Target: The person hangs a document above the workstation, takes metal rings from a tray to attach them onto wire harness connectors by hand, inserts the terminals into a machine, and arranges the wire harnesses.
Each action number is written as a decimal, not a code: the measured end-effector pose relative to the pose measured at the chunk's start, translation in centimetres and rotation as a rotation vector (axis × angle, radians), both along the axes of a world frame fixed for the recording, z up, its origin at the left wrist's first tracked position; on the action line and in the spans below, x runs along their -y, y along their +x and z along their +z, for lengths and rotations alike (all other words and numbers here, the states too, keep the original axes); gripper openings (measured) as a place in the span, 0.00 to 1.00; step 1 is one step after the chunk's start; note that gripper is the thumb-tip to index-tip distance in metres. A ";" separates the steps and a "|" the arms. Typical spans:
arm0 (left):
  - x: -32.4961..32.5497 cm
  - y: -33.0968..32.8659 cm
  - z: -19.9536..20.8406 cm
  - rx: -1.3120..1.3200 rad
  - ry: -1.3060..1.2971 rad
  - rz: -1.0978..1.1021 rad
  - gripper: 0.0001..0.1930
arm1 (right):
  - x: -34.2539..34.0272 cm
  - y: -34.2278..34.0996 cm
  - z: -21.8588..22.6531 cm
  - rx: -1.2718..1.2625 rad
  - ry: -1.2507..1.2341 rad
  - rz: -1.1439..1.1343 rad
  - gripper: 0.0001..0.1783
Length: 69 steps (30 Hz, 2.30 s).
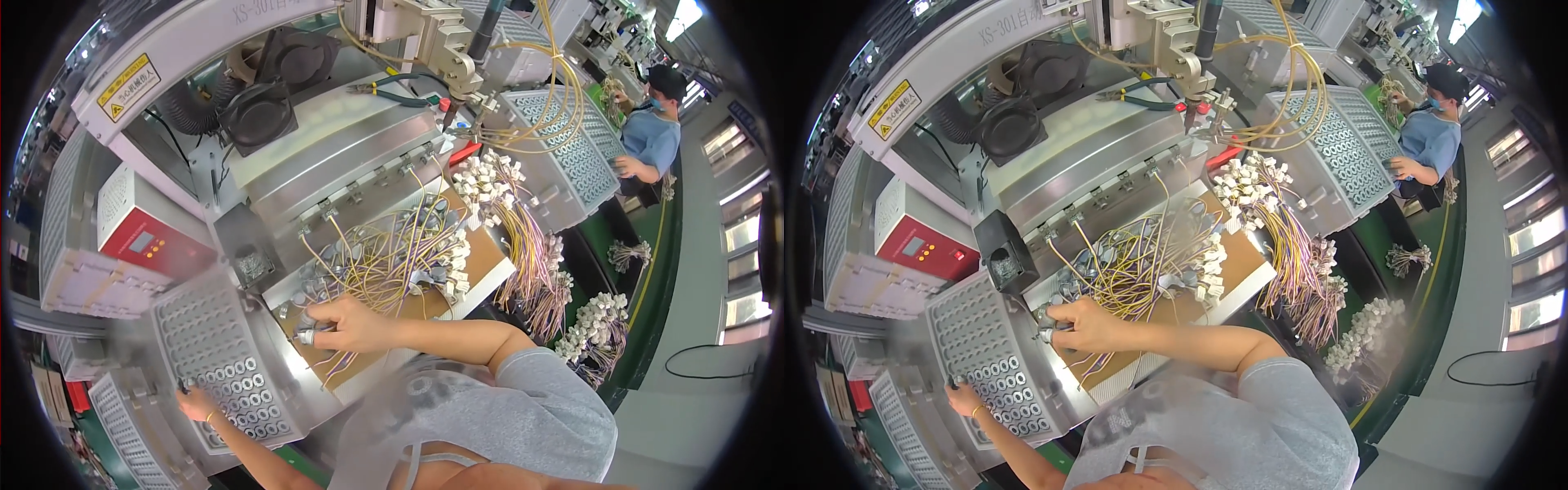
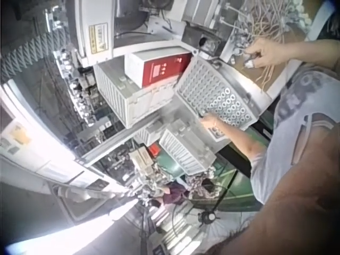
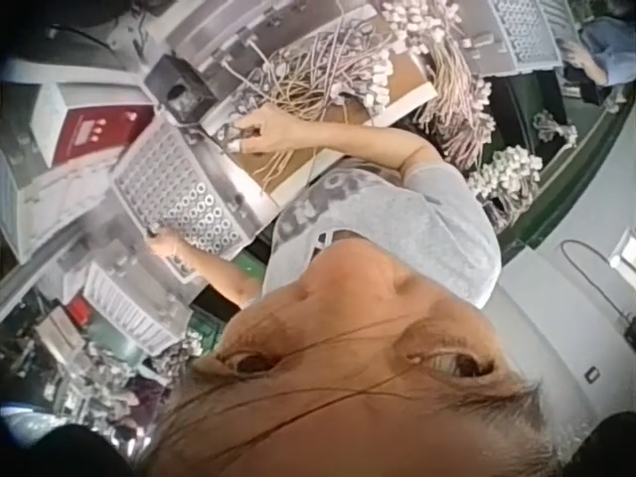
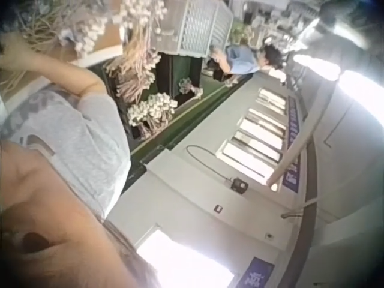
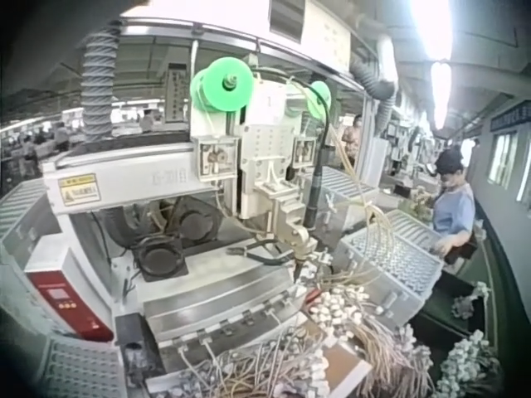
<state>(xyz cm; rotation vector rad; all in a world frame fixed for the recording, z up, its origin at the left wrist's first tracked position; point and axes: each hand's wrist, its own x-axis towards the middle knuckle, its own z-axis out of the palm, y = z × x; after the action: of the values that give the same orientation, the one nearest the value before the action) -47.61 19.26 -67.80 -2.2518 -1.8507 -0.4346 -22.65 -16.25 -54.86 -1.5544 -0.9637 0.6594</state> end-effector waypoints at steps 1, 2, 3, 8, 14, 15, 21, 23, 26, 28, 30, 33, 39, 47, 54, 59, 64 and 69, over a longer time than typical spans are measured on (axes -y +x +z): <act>0.6 -0.1 0.4 0.179 0.071 -0.077 0.17 | 0.0 0.0 0.1 -0.019 0.030 -0.029 0.08; 1.4 0.0 1.3 0.351 0.147 -0.153 0.14 | -0.1 -0.2 0.1 -0.044 0.064 -0.055 0.08; 2.3 0.1 1.8 0.617 -0.063 -0.158 0.12 | -0.2 -0.3 0.3 -0.016 0.018 -0.074 0.08; 16.1 9.1 8.1 1.670 -1.233 -0.398 0.21 | -0.2 0.2 -0.2 -0.035 0.048 -0.154 0.11; 23.9 13.5 11.9 1.471 -1.410 -0.662 0.19 | 0.5 0.2 -0.2 -0.166 0.041 -0.169 0.04; 24.1 13.6 12.2 1.467 -1.443 -0.663 0.19 | 0.4 0.2 0.7 -0.183 0.051 -0.160 0.03; 24.3 13.4 12.5 1.484 -1.486 -0.802 0.19 | 0.3 -0.1 1.0 -0.288 0.062 -0.162 0.02; 24.4 13.3 12.4 1.494 -1.486 -0.845 0.19 | 0.3 0.0 1.4 -0.303 0.066 -0.163 0.02; 24.6 13.4 12.2 1.507 -1.406 -0.914 0.20 | 0.5 0.3 2.4 -0.325 0.063 -0.144 0.02; 24.6 13.5 12.3 1.478 -1.421 -0.899 0.21 | 0.6 0.4 2.5 -0.334 0.054 -0.129 0.02; 24.7 13.5 12.5 1.491 -1.423 -0.919 0.20 | 0.7 0.5 2.4 -0.313 0.069 -0.127 0.03; 24.8 13.5 12.8 1.479 -1.414 -0.950 0.20 | 0.9 0.7 1.7 -0.261 0.036 -0.119 0.02; 24.9 13.5 13.3 1.361 -1.216 -1.071 0.18 | 0.8 0.5 2.7 0.142 0.167 -0.091 0.05; 25.1 14.4 12.7 1.514 -1.497 -0.681 0.12 | 0.9 -0.1 2.9 -0.094 -0.180 -0.134 0.02; 25.5 15.5 13.3 1.559 -1.520 -0.759 0.10 | 2.0 1.0 2.5 -0.260 -0.067 -0.090 0.10; 27.3 16.2 13.0 1.602 -1.658 -0.800 0.16 | 3.3 2.3 1.4 -0.359 -0.157 -0.016 0.07; 29.0 15.8 10.4 1.323 -1.665 -0.733 0.18 | 4.2 5.4 -0.9 -0.219 0.049 -0.658 0.04; 31.1 14.2 4.5 0.376 -0.700 -1.476 0.16 | 4.0 9.4 -2.3 -0.357 0.389 -0.881 0.09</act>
<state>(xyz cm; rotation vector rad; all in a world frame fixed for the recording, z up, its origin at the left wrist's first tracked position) -33.42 -11.84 -63.30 -3.8812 0.0763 -0.3975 -13.21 -20.28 -57.21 -1.2755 -0.0736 0.0919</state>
